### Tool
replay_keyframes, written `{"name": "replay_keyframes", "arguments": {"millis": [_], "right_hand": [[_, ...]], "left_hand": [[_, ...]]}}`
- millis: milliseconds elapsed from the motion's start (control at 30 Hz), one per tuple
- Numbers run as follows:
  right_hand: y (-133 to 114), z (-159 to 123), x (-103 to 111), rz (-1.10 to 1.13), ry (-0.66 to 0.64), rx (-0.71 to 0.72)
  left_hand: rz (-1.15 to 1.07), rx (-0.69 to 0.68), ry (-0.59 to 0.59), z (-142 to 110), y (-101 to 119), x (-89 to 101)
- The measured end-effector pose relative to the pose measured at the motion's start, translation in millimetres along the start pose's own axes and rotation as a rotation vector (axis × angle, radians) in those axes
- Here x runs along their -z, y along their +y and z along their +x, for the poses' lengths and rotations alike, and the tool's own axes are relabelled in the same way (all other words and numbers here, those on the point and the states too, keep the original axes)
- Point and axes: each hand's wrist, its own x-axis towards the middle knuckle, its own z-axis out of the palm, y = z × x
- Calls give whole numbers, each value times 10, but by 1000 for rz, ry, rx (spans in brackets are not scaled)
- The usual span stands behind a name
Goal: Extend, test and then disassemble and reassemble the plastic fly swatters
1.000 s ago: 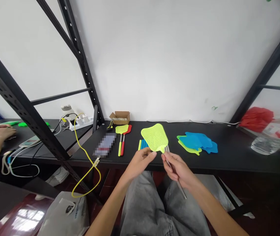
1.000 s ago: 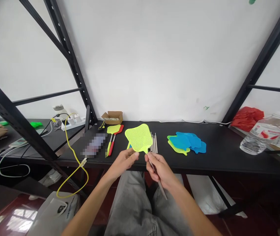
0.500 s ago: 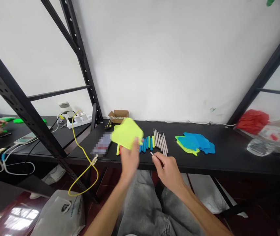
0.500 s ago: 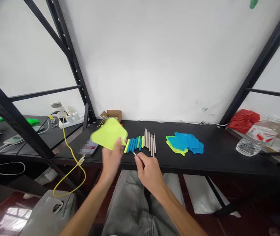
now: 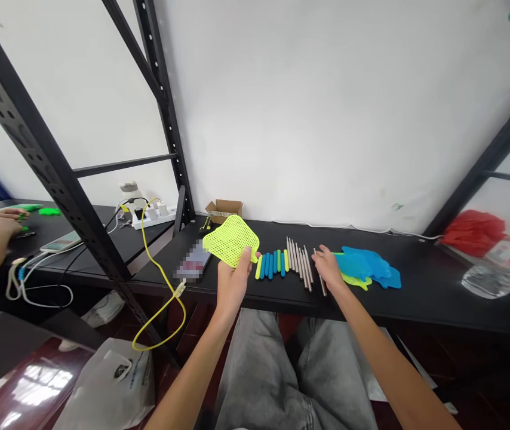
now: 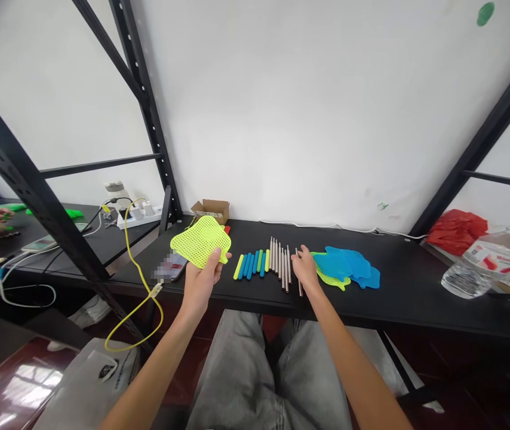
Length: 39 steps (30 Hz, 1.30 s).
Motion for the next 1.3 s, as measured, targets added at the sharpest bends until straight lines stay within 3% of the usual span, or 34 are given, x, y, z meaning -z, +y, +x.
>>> {"name": "replay_keyframes", "arguments": {"millis": [100,167,200,333,400,433,533,633,700,800,867,967,1100,1300], "right_hand": [[-81,-134,28,-38,13,-24],[-260,-339,74,55,-31,26],[-378,-466,94,158,-86,52],[-834,-934,117,506,-522,0],[-922,-1006,134,557,-533,4],[-917,-985,164,556,-479,3],[-761,-734,390,478,-201,-33],[-523,-372,801,306,21,-7],[-365,-188,1108,82,83,22],[-145,-115,1465,-432,194,69],[-38,-202,1565,-568,241,111],[8,-443,1502,-555,277,175],[-107,-725,1235,-432,267,258],[-291,-893,956,-309,196,341]], "left_hand": [[54,-11,-51,2,-12,23],[105,-20,-139,-25,-14,-4],[137,-26,-210,-53,-12,-33],[266,-53,-562,-219,26,-181],[347,-54,-673,-266,49,-204],[406,-55,-689,-262,57,-188],[655,-86,-552,-132,41,-14],[993,-119,-230,79,-56,276],[1249,-95,-48,185,-160,446],[1478,10,-26,244,-319,556],[1522,56,-59,233,-395,535],[1539,35,-41,200,-451,456],[1554,-18,-27,187,-468,436],[1569,-47,-15,198,-464,474]]}}
